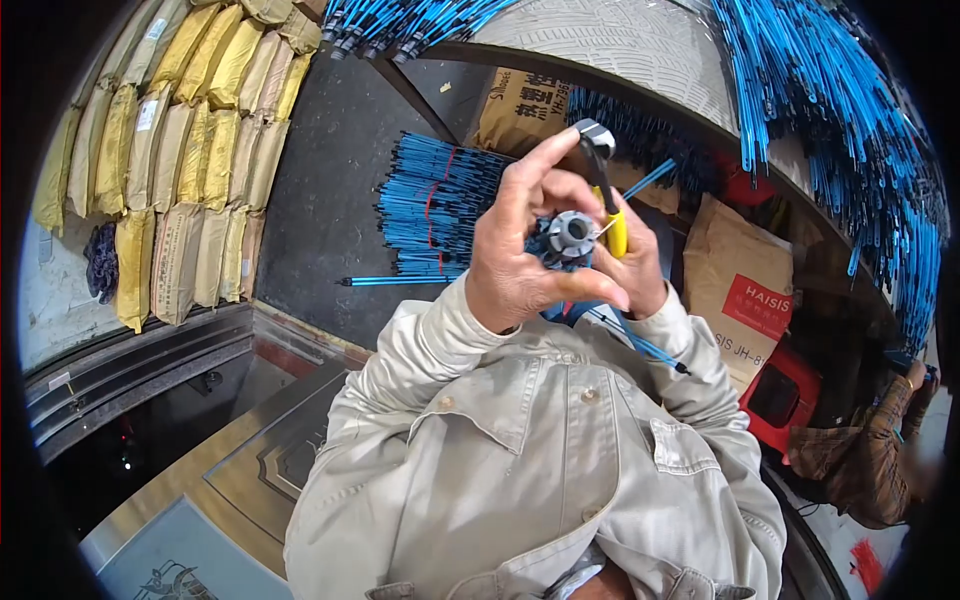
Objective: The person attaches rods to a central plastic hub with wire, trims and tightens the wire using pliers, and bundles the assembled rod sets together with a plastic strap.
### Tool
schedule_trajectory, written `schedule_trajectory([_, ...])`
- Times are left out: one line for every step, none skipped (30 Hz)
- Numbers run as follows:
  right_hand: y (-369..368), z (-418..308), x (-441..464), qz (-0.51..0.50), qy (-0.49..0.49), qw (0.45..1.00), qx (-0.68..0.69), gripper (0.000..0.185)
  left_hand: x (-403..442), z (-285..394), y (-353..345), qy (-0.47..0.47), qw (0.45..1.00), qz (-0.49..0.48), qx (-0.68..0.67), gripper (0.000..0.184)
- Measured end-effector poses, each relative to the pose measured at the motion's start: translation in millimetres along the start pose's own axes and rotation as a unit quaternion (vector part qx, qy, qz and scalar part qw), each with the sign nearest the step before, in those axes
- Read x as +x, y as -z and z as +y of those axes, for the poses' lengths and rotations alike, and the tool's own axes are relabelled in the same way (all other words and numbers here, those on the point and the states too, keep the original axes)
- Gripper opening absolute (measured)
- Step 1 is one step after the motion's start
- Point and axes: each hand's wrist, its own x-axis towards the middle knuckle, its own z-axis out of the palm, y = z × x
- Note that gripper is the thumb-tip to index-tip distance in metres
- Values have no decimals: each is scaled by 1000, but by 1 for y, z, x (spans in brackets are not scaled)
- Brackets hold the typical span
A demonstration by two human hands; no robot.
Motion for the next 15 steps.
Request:
schedule_trajectory([-6, 5, -2, 16, 9, 999, 37, 30, 0, 1, -2, -21, 1000, 12, 4, 113])
schedule_trajectory([-9, 8, -4, 32, 19, 997, 75, 31, 2, 4, -4, -43, 999, 24, 9, 119])
schedule_trajectory([-5, 8, -6, 31, 15, 997, 73, 31, 3, 7, -5, -63, 997, 36, 13, 124])
schedule_trajectory([3, 9, -10, 24, 21, 999, 42, 30, 3, 18, 1, -98, 994, 37, 18, 126])
schedule_trajectory([13, 10, -14, 17, 27, 999, 11, 29, -1, 33, 13, -133, 990, 38, 22, 129])
schedule_trajectory([18, 10, -18, 10, 32, 999, -20, 27, -6, 46, 26, -248, 962, 34, 107, 120])
schedule_trajectory([20, 11, -23, 10, 26, 999, -23, 27, -11, 60, 29, -311, 945, 95, 39, 113])
schedule_trajectory([21, 13, -28, 25, 19, 999, -26, 28, -23, 64, 46, -342, 935, 85, 30, 106])
schedule_trajectory([23, 15, -32, 41, 14, 999, -30, 28, -36, 65, 69, -376, 924, 74, 21, 103])
schedule_trajectory([24, 16, -35, 57, 11, 998, -33, 28, -46, 61, 92, -310, 947, 17, 78, 97])
schedule_trajectory([24, 16, -37, 56, 9, 998, -35, 28, -60, 55, 113, -240, 960, -41, 135, 93])
schedule_trajectory([22, 15, -40, 62, 2, 998, -25, 28, -77, 42, 129, -167, 949, -49, 261, 91])
schedule_trajectory([19, 14, -42, 67, -4, 998, -14, 29, -96, 26, 143, -91, 918, -57, 383, 90])
schedule_trajectory([17, 14, -43, 71, -8, 997, -2, 29, -114, 8, 154, -54, 894, -40, 443, 89])
schedule_trajectory([15, 13, -41, 69, -5, 998, 2, 29, -130, -7, 166, -19, 864, -25, 502, 89])
